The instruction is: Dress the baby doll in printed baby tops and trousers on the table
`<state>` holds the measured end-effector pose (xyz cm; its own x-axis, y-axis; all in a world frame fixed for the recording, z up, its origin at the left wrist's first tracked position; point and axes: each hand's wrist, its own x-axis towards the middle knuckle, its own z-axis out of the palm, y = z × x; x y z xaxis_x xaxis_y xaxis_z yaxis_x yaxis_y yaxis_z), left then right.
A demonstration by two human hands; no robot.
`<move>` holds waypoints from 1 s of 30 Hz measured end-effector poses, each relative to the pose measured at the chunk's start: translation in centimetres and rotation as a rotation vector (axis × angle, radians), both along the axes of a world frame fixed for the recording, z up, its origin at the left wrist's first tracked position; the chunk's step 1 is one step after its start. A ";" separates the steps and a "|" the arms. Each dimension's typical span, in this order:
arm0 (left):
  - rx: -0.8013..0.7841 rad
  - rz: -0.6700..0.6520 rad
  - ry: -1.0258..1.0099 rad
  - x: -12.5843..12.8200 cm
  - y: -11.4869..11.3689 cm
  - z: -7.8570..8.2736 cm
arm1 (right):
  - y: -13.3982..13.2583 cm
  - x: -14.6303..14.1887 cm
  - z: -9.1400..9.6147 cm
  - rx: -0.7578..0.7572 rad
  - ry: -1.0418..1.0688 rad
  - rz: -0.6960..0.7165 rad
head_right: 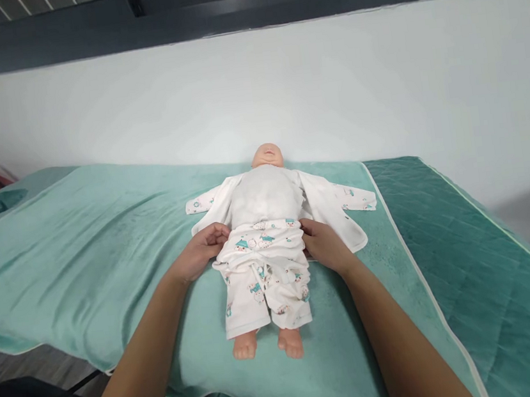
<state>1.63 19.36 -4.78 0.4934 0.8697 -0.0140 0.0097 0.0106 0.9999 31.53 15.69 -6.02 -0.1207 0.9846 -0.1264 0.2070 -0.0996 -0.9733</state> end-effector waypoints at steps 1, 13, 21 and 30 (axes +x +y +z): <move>-0.007 -0.012 0.005 0.0 0.0 0.1 | 0.0 0.1 0.0 0.000 -0.001 0.012; 0.000 -0.091 0.142 0.0 -0.3 0.8 | -0.6 0.2 0.6 0.277 -0.030 0.020; 0.026 -0.096 0.115 0.1 -0.3 0.6 | -0.6 0.1 0.7 0.233 0.047 0.076; 0.047 -0.041 0.095 0.2 -0.5 0.8 | -0.6 0.1 0.7 0.246 0.040 0.114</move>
<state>1.78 18.83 -4.02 0.5273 0.8494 -0.0216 0.1037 -0.0391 0.9938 31.62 15.11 -5.36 -0.2324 0.9650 0.1217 0.1643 0.1623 -0.9730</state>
